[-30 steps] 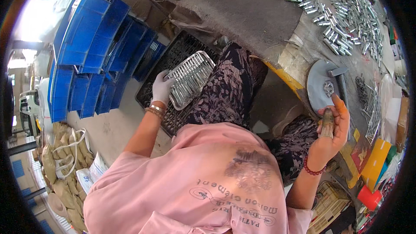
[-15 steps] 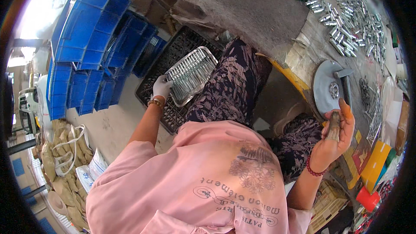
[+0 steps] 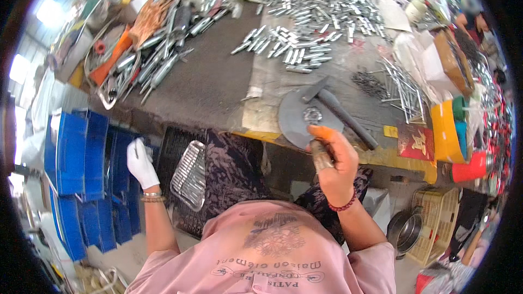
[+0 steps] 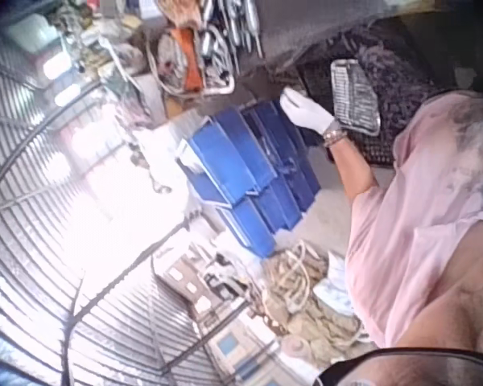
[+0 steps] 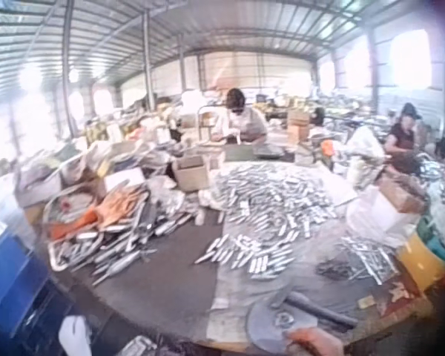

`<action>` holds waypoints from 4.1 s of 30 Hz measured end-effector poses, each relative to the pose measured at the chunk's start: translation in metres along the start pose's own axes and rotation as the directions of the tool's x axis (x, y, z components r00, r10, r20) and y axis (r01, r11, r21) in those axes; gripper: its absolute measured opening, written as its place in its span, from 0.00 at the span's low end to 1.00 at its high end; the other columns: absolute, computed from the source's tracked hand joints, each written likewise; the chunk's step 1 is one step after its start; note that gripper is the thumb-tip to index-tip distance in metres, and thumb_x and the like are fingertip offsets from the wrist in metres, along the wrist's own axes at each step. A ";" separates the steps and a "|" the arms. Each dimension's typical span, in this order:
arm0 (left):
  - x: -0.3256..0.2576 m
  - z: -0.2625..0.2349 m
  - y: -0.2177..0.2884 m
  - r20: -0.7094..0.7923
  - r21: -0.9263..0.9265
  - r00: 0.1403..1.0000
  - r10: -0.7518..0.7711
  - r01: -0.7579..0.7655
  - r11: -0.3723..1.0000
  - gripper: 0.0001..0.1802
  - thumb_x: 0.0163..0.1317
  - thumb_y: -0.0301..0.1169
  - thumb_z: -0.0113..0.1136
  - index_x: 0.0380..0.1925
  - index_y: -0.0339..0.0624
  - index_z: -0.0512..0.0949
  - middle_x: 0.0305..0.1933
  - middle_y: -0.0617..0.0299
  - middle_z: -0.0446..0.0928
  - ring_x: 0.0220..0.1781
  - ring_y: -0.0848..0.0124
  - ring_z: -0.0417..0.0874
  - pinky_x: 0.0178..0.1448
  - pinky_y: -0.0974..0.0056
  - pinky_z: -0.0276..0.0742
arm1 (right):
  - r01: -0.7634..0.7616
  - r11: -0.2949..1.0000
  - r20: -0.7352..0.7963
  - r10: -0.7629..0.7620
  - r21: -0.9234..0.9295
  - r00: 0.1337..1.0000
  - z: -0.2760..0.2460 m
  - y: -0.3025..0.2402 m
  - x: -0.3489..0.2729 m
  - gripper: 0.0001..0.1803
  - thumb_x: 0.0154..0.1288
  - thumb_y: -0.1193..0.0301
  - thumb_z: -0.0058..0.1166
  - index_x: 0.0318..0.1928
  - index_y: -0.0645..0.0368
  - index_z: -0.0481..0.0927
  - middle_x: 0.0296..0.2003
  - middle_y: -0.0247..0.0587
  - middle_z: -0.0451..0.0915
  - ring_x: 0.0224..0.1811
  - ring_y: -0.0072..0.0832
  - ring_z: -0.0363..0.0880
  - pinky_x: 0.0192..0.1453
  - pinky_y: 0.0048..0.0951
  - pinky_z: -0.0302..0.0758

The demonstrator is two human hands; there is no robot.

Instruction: The person assembles metal hinge components by hand, using a metal plate jig to hold the parts and a hammer to tap metal pins into place.

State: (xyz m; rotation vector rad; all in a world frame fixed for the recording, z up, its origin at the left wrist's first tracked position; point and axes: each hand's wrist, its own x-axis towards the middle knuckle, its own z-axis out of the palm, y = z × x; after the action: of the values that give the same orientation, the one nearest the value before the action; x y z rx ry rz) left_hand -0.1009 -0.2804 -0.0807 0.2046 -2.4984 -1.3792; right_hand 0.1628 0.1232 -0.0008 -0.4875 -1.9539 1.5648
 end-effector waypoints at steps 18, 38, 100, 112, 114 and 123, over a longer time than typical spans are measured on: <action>0.044 0.232 0.231 0.580 0.073 0.446 0.682 -0.862 0.501 0.11 0.68 0.39 0.73 0.42 0.44 0.88 0.45 0.52 0.84 0.51 0.51 0.86 0.58 0.50 0.80 | 0.204 0.891 0.023 -0.214 -0.406 0.977 -0.080 -0.032 0.005 0.16 0.64 0.81 0.67 0.52 0.58 0.89 0.43 0.44 0.88 0.42 0.37 0.89 0.47 0.35 0.84; -0.121 0.138 0.255 0.590 -0.462 0.110 0.800 -0.766 0.447 0.12 0.60 0.27 0.77 0.43 0.40 0.89 0.41 0.54 0.85 0.47 0.55 0.86 0.54 0.56 0.81 | 0.443 0.061 0.421 -0.217 -0.895 0.881 -0.176 0.013 0.119 0.10 0.59 0.76 0.65 0.42 0.55 0.84 0.41 0.43 0.80 0.48 0.45 0.87 0.51 0.48 0.85; -0.136 0.141 0.236 0.554 -0.456 0.180 0.813 -0.752 0.477 0.12 0.60 0.23 0.77 0.45 0.43 0.90 0.42 0.56 0.83 0.46 0.56 0.87 0.52 0.57 0.83 | 0.045 0.465 -0.061 -0.209 -0.884 0.976 -0.164 0.030 0.099 0.11 0.63 0.72 0.69 0.47 0.48 0.91 0.44 0.38 0.84 0.53 0.43 0.87 0.56 0.44 0.84; -0.137 0.139 0.236 0.575 -0.464 0.194 0.795 -0.723 0.512 0.12 0.62 0.20 0.74 0.45 0.36 0.90 0.43 0.55 0.83 0.48 0.57 0.85 0.56 0.59 0.81 | 0.285 0.316 0.199 -0.278 -0.905 0.940 -0.172 0.033 0.113 0.09 0.65 0.78 0.63 0.44 0.53 0.88 0.43 0.39 0.84 0.53 0.44 0.86 0.58 0.46 0.84; -0.137 0.139 0.236 0.574 -0.463 0.198 0.795 -0.722 0.514 0.11 0.62 0.20 0.74 0.45 0.37 0.90 0.43 0.55 0.83 0.48 0.57 0.85 0.56 0.59 0.81 | 0.314 0.323 0.226 -0.282 -0.893 0.933 -0.173 0.031 0.109 0.14 0.63 0.80 0.63 0.48 0.53 0.87 0.43 0.41 0.83 0.51 0.46 0.86 0.56 0.47 0.83; -0.136 0.138 0.236 0.581 -0.456 0.197 0.790 -0.725 0.516 0.12 0.62 0.20 0.74 0.46 0.37 0.90 0.43 0.55 0.83 0.48 0.57 0.85 0.55 0.59 0.81 | 0.255 0.381 0.177 -0.229 -0.889 0.957 -0.166 0.034 0.113 0.14 0.63 0.80 0.64 0.49 0.53 0.87 0.44 0.41 0.84 0.52 0.46 0.86 0.57 0.46 0.82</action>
State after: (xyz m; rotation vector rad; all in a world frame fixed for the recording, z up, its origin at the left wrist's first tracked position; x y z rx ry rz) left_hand -0.0113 -0.0084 0.0251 -1.7820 -2.3266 -1.1446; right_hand 0.1803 0.3261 0.0136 -0.5380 -2.6390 0.1494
